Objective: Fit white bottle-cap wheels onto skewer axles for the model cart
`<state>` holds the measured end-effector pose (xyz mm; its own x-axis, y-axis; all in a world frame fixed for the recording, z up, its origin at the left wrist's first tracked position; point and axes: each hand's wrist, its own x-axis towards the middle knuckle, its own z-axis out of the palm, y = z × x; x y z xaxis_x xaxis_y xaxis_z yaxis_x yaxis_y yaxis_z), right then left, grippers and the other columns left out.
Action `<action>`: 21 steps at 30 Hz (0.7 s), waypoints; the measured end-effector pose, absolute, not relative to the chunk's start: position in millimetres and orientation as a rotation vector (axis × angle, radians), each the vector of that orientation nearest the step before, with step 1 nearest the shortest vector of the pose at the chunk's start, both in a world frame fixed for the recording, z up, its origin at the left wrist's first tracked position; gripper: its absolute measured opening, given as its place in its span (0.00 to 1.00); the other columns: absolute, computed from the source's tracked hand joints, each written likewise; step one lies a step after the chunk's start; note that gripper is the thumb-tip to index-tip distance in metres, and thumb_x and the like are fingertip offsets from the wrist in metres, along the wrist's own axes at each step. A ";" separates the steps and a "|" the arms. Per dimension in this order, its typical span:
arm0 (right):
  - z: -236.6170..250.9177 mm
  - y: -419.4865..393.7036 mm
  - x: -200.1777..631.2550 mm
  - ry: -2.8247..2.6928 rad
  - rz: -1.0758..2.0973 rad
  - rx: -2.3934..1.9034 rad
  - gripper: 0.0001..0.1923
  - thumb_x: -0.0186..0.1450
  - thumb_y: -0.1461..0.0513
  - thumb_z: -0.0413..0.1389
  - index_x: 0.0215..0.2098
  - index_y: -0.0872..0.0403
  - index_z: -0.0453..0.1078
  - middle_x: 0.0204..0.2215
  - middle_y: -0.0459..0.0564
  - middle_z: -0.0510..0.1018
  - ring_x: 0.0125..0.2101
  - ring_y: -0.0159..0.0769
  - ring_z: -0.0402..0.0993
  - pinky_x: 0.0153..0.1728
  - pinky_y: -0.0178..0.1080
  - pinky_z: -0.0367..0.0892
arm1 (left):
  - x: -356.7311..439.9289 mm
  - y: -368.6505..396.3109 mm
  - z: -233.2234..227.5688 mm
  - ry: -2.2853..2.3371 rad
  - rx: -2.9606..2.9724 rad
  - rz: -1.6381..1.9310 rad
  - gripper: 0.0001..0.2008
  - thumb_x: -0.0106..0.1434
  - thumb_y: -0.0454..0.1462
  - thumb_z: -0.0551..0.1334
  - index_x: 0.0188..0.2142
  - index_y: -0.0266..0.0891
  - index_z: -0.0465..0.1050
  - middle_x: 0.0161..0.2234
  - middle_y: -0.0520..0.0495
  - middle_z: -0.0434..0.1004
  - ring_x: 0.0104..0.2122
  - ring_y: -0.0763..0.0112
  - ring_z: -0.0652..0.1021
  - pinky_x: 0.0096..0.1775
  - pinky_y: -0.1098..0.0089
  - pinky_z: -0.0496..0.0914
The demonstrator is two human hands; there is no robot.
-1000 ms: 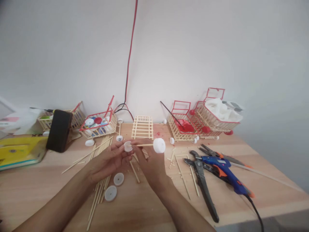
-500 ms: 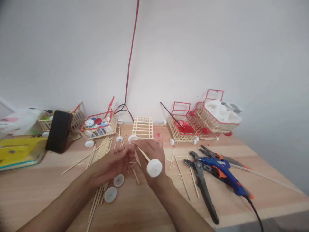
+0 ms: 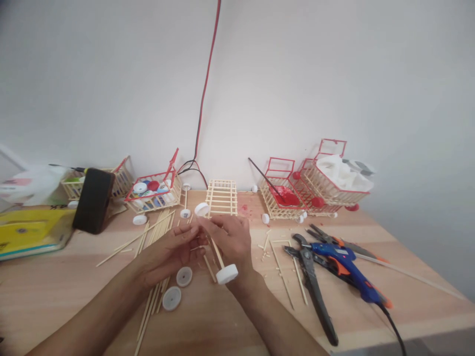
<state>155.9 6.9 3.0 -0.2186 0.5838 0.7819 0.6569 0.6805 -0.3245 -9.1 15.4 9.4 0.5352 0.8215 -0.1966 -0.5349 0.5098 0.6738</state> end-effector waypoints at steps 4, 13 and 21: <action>11.6 2.4 152.8 -1.903 -0.175 -0.971 0.18 0.65 0.62 0.52 0.52 0.46 0.69 0.35 0.50 0.75 0.36 0.37 0.70 0.39 0.43 0.61 | -9.5 16.1 9.5 0.540 0.609 0.877 0.06 0.59 0.34 0.64 0.35 0.33 0.75 0.34 0.46 0.74 0.34 0.73 0.75 0.36 0.73 0.70; 11.2 -1.2 146.8 -1.947 -0.214 -0.983 0.23 0.64 0.64 0.54 0.57 0.42 0.64 0.31 0.48 0.73 0.33 0.36 0.68 0.38 0.43 0.58 | -9.0 16.9 7.4 0.504 0.617 0.906 0.07 0.58 0.35 0.65 0.36 0.35 0.75 0.36 0.45 0.75 0.35 0.72 0.75 0.39 0.71 0.69; 8.0 -0.9 142.6 -1.983 -0.198 -0.956 0.24 0.66 0.64 0.52 0.58 0.38 0.60 0.33 0.46 0.75 0.34 0.35 0.68 0.38 0.42 0.58 | -8.6 15.3 9.4 0.483 0.592 0.901 0.07 0.57 0.35 0.65 0.36 0.35 0.75 0.37 0.45 0.75 0.34 0.74 0.74 0.37 0.73 0.69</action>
